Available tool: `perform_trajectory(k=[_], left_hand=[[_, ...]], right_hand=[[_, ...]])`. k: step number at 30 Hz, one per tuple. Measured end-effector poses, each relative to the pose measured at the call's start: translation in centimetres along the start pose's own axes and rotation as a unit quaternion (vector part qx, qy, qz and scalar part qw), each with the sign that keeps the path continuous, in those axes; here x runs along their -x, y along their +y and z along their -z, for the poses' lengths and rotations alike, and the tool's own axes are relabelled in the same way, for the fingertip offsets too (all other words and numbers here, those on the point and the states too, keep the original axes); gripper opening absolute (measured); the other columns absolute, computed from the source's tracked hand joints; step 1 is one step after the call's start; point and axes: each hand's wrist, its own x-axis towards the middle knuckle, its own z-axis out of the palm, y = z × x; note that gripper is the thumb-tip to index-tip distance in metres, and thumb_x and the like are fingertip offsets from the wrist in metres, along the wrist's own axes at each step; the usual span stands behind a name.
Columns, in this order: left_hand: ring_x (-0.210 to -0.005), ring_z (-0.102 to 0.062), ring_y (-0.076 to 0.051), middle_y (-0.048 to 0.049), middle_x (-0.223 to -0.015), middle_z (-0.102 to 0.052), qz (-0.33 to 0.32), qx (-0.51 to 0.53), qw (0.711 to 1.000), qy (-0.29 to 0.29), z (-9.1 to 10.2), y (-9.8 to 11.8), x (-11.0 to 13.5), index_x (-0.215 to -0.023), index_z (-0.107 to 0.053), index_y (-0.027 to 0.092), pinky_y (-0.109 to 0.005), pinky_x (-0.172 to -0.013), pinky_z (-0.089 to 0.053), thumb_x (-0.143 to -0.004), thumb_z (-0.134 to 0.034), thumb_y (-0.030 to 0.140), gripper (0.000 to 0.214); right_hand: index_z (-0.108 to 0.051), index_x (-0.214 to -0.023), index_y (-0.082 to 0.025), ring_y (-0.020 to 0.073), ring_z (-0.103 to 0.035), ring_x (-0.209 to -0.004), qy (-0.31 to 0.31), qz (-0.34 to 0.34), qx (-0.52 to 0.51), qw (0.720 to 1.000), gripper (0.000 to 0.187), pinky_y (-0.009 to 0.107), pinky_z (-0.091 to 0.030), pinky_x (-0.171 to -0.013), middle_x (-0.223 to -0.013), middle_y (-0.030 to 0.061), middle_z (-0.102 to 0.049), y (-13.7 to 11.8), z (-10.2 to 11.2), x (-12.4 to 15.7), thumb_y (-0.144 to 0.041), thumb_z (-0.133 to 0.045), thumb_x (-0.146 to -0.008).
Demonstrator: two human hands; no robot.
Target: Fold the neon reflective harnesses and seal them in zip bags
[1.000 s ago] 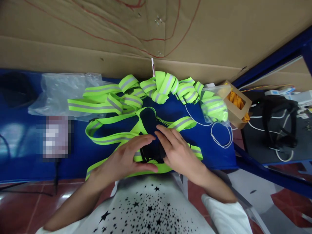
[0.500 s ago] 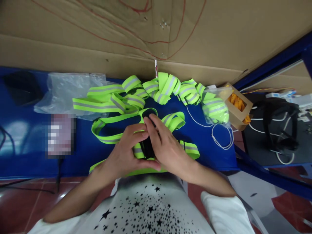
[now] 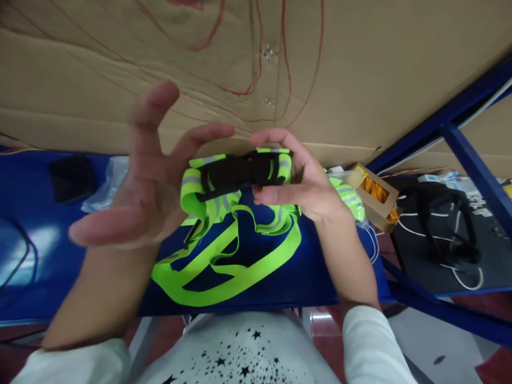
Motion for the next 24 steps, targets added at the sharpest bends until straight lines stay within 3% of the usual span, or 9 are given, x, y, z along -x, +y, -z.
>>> perform_trajectory(k=[2, 4, 6, 8, 11, 14, 20, 24], left_hand=[[-0.125, -0.068, -0.034, -0.0065, -0.147, -0.060, 0.079, 0.137, 0.985, -0.074, 0.5, -0.4, -0.5, -0.160, -0.023, 0.041, -0.044, -0.101, -0.060, -0.075, -0.079, 0.070, 0.106], [-0.114, -0.074, -0.031, -0.0066, -0.131, -0.071, 0.135, 0.210, 0.960, -0.124, 0.7, -1.0, -0.6, -0.152, -0.045, 0.035, -0.041, -0.096, -0.062, -0.080, -0.086, 0.047, 0.084], [-0.093, -0.079, -0.026, -0.0051, -0.107, -0.078, 0.152, 0.230, 0.951, -0.142, 0.6, -1.7, -0.4, -0.131, -0.067, 0.028, -0.036, -0.082, -0.065, -0.081, -0.086, 0.040, 0.056], [-0.083, -0.078, -0.023, -0.0026, -0.096, -0.080, 0.152, 0.213, 0.958, -0.117, 0.3, -2.3, -0.1, -0.117, -0.075, 0.027, -0.035, -0.077, -0.066, -0.078, -0.089, 0.036, 0.043], [-0.100, -0.077, -0.024, -0.0020, -0.105, -0.081, 0.094, 0.123, 0.987, -0.034, -0.1, -2.8, 0.1, -0.111, -0.078, 0.027, -0.043, -0.097, -0.062, -0.078, -0.088, 0.033, 0.035], [-0.113, -0.072, -0.027, -0.0053, -0.117, -0.078, 0.046, 0.014, 0.999, -0.006, -0.4, -2.8, -0.1, -0.110, -0.078, 0.023, -0.045, -0.109, -0.054, -0.080, -0.086, 0.034, 0.033], [-0.133, -0.060, -0.032, -0.0079, -0.116, -0.077, 0.090, -0.044, 0.995, 0.016, -1.1, -2.8, 0.0, -0.113, -0.074, 0.022, -0.050, -0.120, -0.042, -0.073, -0.090, 0.040, 0.047], [-0.124, -0.065, -0.032, -0.0090, -0.120, -0.074, 0.131, -0.037, 0.987, 0.083, -1.5, -4.3, 0.4, -0.113, -0.072, 0.020, -0.048, -0.113, -0.049, -0.070, -0.091, 0.041, 0.052]], right_hand=[[-0.054, -0.136, -0.033, 0.0144, -0.070, -0.074, 0.021, 0.017, -0.091, 0.995, 0.076, 0.030, -0.062, -0.071, -0.102, -0.0025, -0.071, 0.5, -0.3, -0.7, -0.053, -0.087, -0.071], [-0.051, -0.142, -0.034, 0.0169, -0.073, -0.082, 0.022, 0.013, -0.132, 0.991, 0.083, 0.032, -0.063, -0.077, -0.101, -0.0023, -0.073, 1.1, -0.4, -1.1, -0.050, -0.087, -0.069], [-0.048, -0.148, -0.034, 0.0196, -0.076, -0.088, 0.019, -0.009, -0.133, 0.991, 0.091, 0.034, -0.064, -0.081, -0.105, -0.0013, -0.075, 1.7, -0.4, -1.3, -0.046, -0.088, -0.068], [-0.050, -0.149, -0.033, 0.0209, -0.077, -0.092, 0.019, -0.041, -0.117, 0.992, 0.089, 0.033, -0.065, -0.084, -0.108, -0.0006, -0.076, 2.1, -0.4, -1.4, -0.036, -0.087, -0.068], [-0.062, -0.140, -0.029, 0.0227, -0.076, -0.105, 0.045, -0.056, -0.083, 0.994, 0.070, 0.035, -0.064, -0.094, -0.115, 0.0016, -0.077, 2.5, -0.7, -1.6, -0.023, -0.083, -0.073], [-0.068, -0.131, -0.027, 0.0243, -0.074, -0.114, 0.089, -0.027, -0.043, 0.995, 0.054, 0.042, -0.062, -0.102, -0.120, 0.0024, -0.076, 2.7, -1.1, -1.7, -0.021, -0.077, -0.078], [-0.063, -0.134, -0.033, 0.0227, -0.067, -0.128, 0.130, 0.050, 0.025, 0.990, 0.043, 0.042, -0.057, -0.111, -0.138, 0.0003, -0.068, 4.1, -2.9, -2.0, -0.024, -0.062, -0.093], [-0.060, -0.137, -0.037, 0.0218, -0.055, -0.142, 0.116, 0.112, 0.122, 0.979, 0.039, 0.045, -0.044, -0.125, -0.149, -0.0022, -0.060, 4.2, -3.7, -2.0, -0.025, -0.052, -0.101]])
